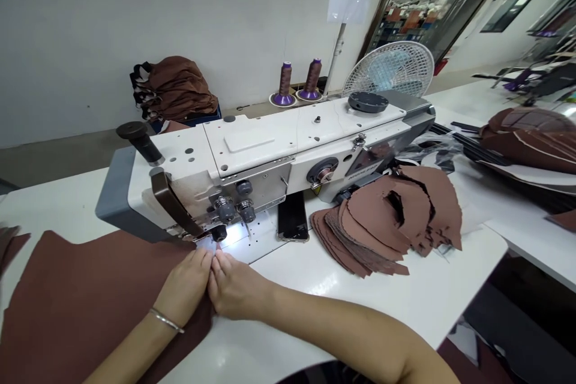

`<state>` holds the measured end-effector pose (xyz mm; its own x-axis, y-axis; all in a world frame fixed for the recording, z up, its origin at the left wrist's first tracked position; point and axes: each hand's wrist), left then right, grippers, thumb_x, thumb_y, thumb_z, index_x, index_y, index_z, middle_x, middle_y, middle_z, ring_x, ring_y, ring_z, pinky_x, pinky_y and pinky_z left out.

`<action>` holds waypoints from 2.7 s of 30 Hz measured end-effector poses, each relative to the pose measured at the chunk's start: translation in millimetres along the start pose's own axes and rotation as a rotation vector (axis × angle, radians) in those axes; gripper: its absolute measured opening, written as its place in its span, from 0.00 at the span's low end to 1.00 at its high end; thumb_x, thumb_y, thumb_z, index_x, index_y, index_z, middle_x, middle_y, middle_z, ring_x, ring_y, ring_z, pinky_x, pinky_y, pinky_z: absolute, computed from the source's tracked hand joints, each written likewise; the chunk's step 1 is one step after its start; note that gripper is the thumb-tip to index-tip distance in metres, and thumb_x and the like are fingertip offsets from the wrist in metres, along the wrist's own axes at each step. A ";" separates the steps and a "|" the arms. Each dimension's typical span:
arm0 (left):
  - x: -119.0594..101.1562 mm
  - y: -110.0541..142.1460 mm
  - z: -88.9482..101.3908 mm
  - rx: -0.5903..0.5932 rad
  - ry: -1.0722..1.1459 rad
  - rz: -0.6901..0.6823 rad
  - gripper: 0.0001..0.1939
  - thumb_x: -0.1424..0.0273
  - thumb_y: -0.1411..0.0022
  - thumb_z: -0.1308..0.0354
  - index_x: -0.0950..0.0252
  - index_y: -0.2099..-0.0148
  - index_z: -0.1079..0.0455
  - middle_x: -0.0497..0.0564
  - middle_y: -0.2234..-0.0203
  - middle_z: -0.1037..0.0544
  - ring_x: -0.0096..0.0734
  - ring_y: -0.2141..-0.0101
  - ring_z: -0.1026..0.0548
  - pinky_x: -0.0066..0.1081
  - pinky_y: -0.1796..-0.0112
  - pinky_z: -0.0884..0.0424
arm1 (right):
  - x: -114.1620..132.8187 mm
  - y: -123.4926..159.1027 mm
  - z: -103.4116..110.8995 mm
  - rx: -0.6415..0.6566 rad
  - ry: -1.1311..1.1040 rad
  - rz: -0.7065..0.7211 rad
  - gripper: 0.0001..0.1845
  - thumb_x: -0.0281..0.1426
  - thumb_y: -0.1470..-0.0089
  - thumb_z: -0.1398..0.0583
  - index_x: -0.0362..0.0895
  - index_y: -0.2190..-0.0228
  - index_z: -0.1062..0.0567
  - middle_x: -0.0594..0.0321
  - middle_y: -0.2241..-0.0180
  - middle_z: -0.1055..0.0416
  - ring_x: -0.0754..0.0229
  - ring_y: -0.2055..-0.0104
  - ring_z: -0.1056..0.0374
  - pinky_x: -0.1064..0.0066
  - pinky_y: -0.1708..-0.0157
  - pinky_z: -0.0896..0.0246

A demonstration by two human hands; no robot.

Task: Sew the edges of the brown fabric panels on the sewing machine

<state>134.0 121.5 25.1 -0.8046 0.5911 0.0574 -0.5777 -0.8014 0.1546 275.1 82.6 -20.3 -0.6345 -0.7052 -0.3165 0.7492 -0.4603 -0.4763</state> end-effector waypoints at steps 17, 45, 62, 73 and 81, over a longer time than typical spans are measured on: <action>16.0 -16.7 -9.3 0.019 0.207 0.028 0.18 0.82 0.38 0.55 0.67 0.49 0.32 0.57 0.56 0.25 0.35 0.55 0.27 0.34 0.53 0.31 | 18.5 -6.5 -10.2 -0.011 0.010 -0.095 0.18 0.21 0.45 0.51 0.21 0.58 0.29 0.27 0.57 0.30 0.41 0.54 0.29 0.44 0.52 0.39; 34.4 -9.9 -30.6 -0.260 -0.062 -0.138 0.14 0.81 0.40 0.50 0.65 0.56 0.28 0.57 0.63 0.24 0.43 0.64 0.25 0.41 0.63 0.29 | 29.9 -4.7 10.4 -0.066 -0.018 -0.047 0.17 0.22 0.47 0.47 0.23 0.59 0.27 0.34 0.60 0.27 0.41 0.58 0.28 0.50 0.58 0.32; 47.2 -24.8 -44.4 -0.061 -0.077 -0.274 0.17 0.77 0.37 0.57 0.68 0.50 0.31 0.59 0.62 0.23 0.42 0.66 0.23 0.38 0.66 0.26 | 20.4 -10.3 -0.3 -0.122 -0.120 -0.077 0.18 0.20 0.46 0.49 0.23 0.57 0.28 0.36 0.59 0.27 0.43 0.56 0.29 0.52 0.54 0.35; 55.0 -29.2 -30.4 0.250 0.106 -0.165 0.13 0.74 0.35 0.56 0.61 0.52 0.33 0.53 0.64 0.23 0.35 0.68 0.24 0.33 0.64 0.28 | 13.1 -13.9 -6.3 0.022 -0.176 -0.086 0.20 0.24 0.43 0.49 0.23 0.52 0.31 0.36 0.51 0.31 0.42 0.47 0.34 0.51 0.45 0.42; 63.1 -32.6 -33.1 0.348 0.122 -0.120 0.18 0.71 0.34 0.57 0.59 0.46 0.35 0.59 0.59 0.22 0.45 0.64 0.22 0.43 0.65 0.26 | 8.0 -16.8 -5.6 0.074 -0.200 -0.136 0.19 0.25 0.42 0.49 0.26 0.52 0.30 0.40 0.49 0.32 0.40 0.43 0.39 0.54 0.43 0.43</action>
<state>97.6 181.9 -8.9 -0.7564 0.6471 -0.0957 -0.6045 -0.6356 0.4802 256.4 87.8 -19.5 -0.6856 -0.7234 -0.0818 0.6761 -0.5910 -0.4399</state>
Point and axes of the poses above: each hand's wrist, its own y-axis away from the middle knuckle, its own z-axis out of the back of the hand, x = y × z
